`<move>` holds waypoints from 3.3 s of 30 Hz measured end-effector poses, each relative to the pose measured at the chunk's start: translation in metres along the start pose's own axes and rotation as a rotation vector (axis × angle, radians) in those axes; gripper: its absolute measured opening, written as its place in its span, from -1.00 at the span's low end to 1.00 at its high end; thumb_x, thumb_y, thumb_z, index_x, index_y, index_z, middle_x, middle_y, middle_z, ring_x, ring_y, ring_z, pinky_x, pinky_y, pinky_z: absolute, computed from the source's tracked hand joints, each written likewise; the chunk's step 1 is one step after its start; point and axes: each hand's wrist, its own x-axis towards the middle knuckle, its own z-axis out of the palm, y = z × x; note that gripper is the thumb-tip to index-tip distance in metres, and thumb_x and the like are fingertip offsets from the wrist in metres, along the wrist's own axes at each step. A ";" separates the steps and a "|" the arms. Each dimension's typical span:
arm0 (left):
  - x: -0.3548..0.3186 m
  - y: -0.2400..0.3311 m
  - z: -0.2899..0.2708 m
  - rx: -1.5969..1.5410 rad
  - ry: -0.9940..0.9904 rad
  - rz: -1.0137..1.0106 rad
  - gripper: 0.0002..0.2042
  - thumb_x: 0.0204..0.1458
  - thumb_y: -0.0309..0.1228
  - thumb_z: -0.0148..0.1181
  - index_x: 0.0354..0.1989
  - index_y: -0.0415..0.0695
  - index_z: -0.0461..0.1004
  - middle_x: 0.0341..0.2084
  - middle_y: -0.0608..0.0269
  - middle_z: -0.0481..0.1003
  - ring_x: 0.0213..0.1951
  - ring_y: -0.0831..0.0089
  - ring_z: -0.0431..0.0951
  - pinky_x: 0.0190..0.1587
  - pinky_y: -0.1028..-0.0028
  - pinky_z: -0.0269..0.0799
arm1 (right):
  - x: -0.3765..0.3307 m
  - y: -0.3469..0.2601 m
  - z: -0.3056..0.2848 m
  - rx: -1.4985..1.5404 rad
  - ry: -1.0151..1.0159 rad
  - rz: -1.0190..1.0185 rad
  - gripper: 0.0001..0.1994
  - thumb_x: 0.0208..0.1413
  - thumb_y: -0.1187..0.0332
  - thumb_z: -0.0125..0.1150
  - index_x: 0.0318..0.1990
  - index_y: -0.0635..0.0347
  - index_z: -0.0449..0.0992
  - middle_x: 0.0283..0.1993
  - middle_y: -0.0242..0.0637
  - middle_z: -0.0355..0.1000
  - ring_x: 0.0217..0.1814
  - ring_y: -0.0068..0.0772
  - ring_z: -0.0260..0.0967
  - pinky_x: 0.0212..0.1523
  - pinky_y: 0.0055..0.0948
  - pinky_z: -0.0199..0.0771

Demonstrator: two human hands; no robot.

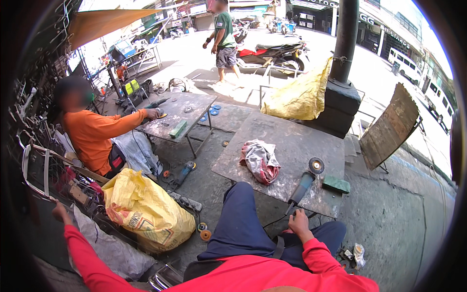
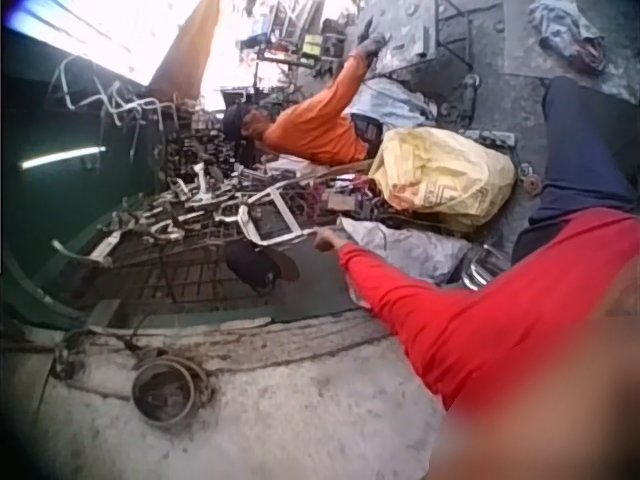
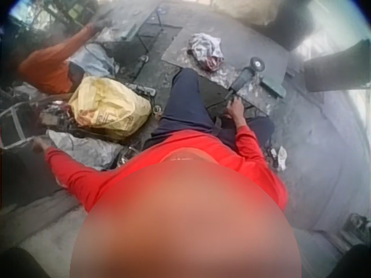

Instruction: The person wipes a chrome metal frame with a cloth, then uses an angle grinder to polish it. They continue wiping the frame and briefly inspect it before resuming polishing.

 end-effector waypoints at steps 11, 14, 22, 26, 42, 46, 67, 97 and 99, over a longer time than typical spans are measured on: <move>-0.240 -0.030 0.009 -0.208 0.034 0.440 -0.71 0.17 -0.20 0.07 -0.27 -0.17 0.58 -0.48 0.00 0.57 -0.42 0.06 0.57 -0.34 0.16 0.42 | 0.007 0.006 0.003 0.055 0.048 -0.004 -0.78 0.03 0.33 0.21 -0.27 0.33 0.45 -0.16 0.04 0.36 -0.15 0.15 0.42 -0.13 -0.05 0.44; -0.330 -0.058 0.012 -0.323 -0.192 0.475 -0.80 0.11 -0.35 0.10 -0.36 -0.25 0.52 -0.62 0.04 0.50 -0.55 0.13 0.50 -0.44 0.22 0.36 | 0.007 0.009 0.001 0.078 0.067 0.017 -0.79 0.03 0.34 0.21 -0.28 0.32 0.46 -0.18 0.03 0.37 -0.15 0.14 0.42 -0.13 -0.06 0.43; -0.485 -0.156 -0.021 -0.078 -0.712 0.570 -0.85 -0.02 -0.49 0.15 -0.50 -0.35 0.51 -0.65 -0.06 0.49 -0.54 0.03 0.53 -0.38 0.14 0.39 | 0.006 0.014 0.003 0.098 0.101 0.023 -0.81 0.02 0.35 0.21 -0.32 0.31 0.46 -0.22 0.03 0.38 -0.16 0.13 0.41 -0.14 -0.08 0.41; -0.533 -0.198 -0.055 0.001 -1.026 0.591 -0.80 -0.06 -0.41 0.22 -0.43 -0.35 0.58 -0.57 -0.14 0.55 -0.43 -0.01 0.60 -0.29 0.15 0.48 | 0.008 0.008 0.003 0.124 0.140 0.001 -0.85 0.01 0.41 0.22 -0.38 0.33 0.45 -0.28 0.04 0.38 -0.20 0.12 0.39 -0.16 -0.08 0.37; -0.508 -0.270 -0.126 0.276 -0.977 0.348 -0.63 0.14 -0.21 0.11 -0.48 -0.33 0.52 -0.63 -0.19 0.47 -0.47 -0.14 0.54 -0.41 0.09 0.38 | 0.000 0.018 0.009 -0.093 0.113 -0.091 -0.79 0.11 0.38 0.15 -0.28 0.42 0.49 -0.30 0.02 0.48 -0.31 -0.05 0.45 -0.31 -0.22 0.42; -0.462 -0.258 -0.119 0.338 -0.910 0.490 -0.65 0.14 -0.20 0.11 -0.45 -0.28 0.55 -0.55 -0.21 0.52 -0.42 -0.15 0.56 -0.35 0.06 0.46 | 0.002 0.019 0.014 -0.080 0.091 -0.001 -0.79 0.11 0.37 0.15 -0.27 0.42 0.49 -0.30 0.03 0.47 -0.30 -0.04 0.44 -0.29 -0.21 0.41; -0.547 -0.247 -0.058 -0.209 -1.085 -0.424 -0.68 0.07 -0.41 0.27 -0.15 -0.36 0.33 -0.47 -0.04 0.49 -0.59 0.17 0.57 -0.65 0.17 0.54 | 0.010 0.038 0.016 0.037 0.055 0.027 -0.84 0.07 0.41 0.16 -0.33 0.39 0.44 -0.27 0.01 0.41 -0.28 -0.04 0.39 -0.27 -0.15 0.37; -0.520 0.214 -0.189 -0.348 -1.005 1.034 -0.52 -0.09 -0.12 0.41 -0.71 -0.33 0.43 -0.84 0.17 0.33 -0.73 0.51 0.30 -0.62 0.32 0.19 | 0.013 0.026 -0.024 0.324 0.270 0.194 -0.81 -0.01 0.36 0.21 -0.43 0.36 0.48 -0.35 0.09 0.45 -0.24 0.16 0.42 -0.16 -0.05 0.38; -0.519 0.240 -0.198 -0.425 -0.971 1.057 -0.51 -0.05 -0.12 0.40 -0.71 -0.35 0.45 -0.83 0.19 0.38 -0.74 0.58 0.32 -0.65 0.37 0.17 | 0.012 0.027 -0.026 0.291 0.278 0.194 -0.81 -0.01 0.36 0.21 -0.43 0.36 0.48 -0.35 0.10 0.46 -0.23 0.17 0.42 -0.16 -0.05 0.38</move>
